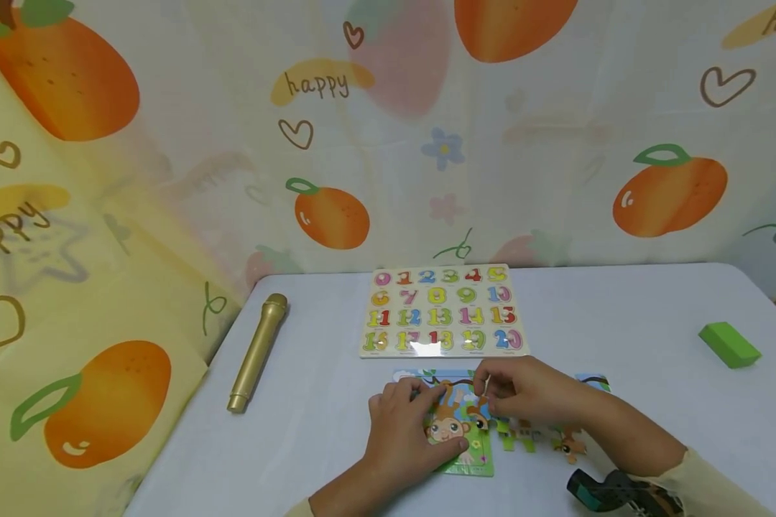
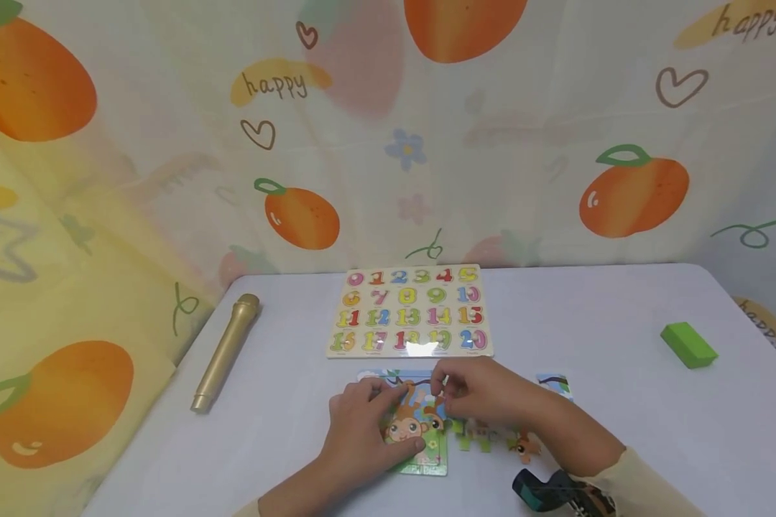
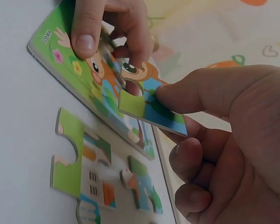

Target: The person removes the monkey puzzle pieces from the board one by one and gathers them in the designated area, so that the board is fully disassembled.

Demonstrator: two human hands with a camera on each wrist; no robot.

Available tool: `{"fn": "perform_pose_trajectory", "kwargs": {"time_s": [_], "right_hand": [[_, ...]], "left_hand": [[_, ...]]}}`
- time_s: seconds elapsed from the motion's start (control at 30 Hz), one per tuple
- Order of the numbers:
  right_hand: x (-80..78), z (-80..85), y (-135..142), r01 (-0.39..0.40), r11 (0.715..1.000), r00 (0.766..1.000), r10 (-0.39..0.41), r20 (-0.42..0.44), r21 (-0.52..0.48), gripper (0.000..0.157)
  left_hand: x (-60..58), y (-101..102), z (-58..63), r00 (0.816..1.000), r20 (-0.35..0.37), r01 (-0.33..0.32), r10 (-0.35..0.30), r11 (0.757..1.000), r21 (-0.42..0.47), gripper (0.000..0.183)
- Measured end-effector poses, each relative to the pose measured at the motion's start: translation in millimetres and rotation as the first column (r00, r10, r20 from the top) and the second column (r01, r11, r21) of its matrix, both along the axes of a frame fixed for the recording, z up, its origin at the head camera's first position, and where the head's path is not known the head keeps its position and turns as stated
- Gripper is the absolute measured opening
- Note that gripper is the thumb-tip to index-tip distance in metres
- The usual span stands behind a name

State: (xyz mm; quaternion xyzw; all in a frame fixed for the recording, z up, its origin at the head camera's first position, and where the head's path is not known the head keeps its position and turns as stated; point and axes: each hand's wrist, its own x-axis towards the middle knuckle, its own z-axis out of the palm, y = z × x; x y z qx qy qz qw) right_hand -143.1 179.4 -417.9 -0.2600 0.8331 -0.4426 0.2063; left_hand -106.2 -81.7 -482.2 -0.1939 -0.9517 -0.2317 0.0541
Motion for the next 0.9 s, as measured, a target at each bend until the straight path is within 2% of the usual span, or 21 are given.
{"fn": "perform_pose_trajectory", "kwargs": {"time_s": [0.27,0.63,0.9], "right_hand": [[6.0,0.0,13,0.015,1.0,0.999,-0.014,-0.042,0.02,0.015],[21.7,-9.6,44,0.074,0.997,0.997,-0.074,0.005,0.028,0.014],[34.9,-13.9,68,0.149,0.987,0.988,-0.15,0.019,0.067,0.016]], "left_hand": [[0.7,0,4.6,1.0,0.027,-0.009,0.008,1.0,0.008,0.078],[0.6,0,4.1,0.999,0.047,-0.009,0.009,1.0,0.013,0.077],[1.3,1,4.5,0.999,0.047,-0.008,0.008,1.0,0.009,0.077]]}}
